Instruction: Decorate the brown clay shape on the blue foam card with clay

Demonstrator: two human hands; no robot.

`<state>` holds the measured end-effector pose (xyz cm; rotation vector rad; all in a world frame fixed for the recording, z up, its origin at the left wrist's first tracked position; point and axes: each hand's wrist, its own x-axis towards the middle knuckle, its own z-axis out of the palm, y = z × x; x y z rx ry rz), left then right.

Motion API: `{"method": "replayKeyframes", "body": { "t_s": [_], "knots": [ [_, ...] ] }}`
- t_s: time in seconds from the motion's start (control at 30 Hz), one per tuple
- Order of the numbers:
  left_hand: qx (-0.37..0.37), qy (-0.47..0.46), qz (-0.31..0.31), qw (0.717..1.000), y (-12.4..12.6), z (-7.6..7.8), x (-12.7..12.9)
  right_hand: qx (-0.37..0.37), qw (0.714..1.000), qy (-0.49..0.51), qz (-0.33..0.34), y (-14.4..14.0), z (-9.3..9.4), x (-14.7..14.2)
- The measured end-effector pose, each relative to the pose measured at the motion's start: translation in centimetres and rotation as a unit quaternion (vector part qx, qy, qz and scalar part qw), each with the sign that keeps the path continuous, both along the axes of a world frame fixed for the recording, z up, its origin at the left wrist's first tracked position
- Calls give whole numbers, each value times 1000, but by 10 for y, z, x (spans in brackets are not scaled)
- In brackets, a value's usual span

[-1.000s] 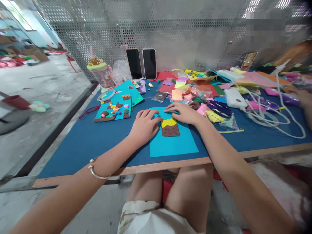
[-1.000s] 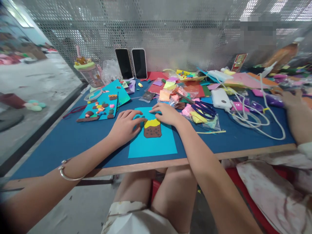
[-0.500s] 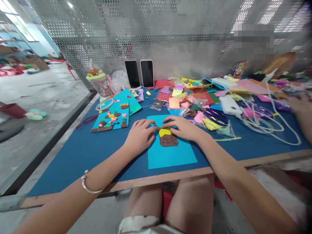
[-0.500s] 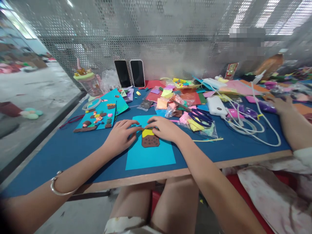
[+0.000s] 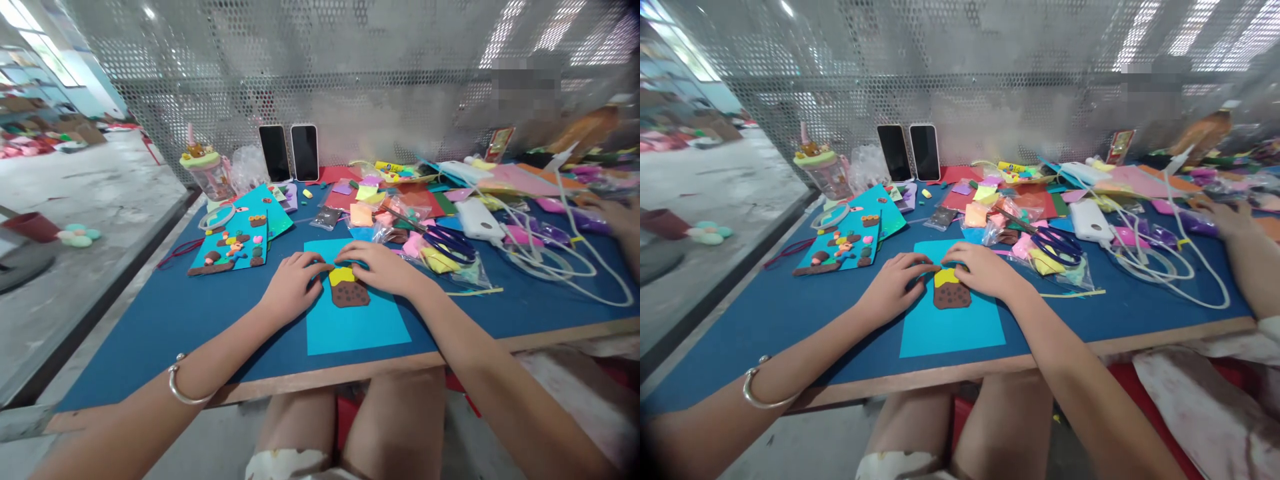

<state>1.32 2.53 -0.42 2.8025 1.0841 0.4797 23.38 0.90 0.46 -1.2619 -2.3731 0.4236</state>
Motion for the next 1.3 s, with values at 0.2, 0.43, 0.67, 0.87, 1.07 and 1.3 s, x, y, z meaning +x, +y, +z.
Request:
{"method": "replayKeyframes", "body": {
  "t_s": [0.2,0.43,0.67,0.87,1.07,1.3],
  "knots": [
    [50,38,-15,998,-3,-1,0,-1,1000,-15,-26,-1,2,-3],
    [110,34,7,993,28,11,8,-18,999,4,-31,-1,6,-8],
    [100,25,35,994,103,21,26,-2,990,132,-55,5,2,-6],
    [44,-50,64,996,106,25,36,-22,964,219,-152,13,-1,-7],
    [-100,-149,18,984,70,37,54,-45,936,287,-200,20,-2,-6],
    [-210,-237,-31,948,54,35,61,17,948,260,-184,20,5,0]
  ]
}}
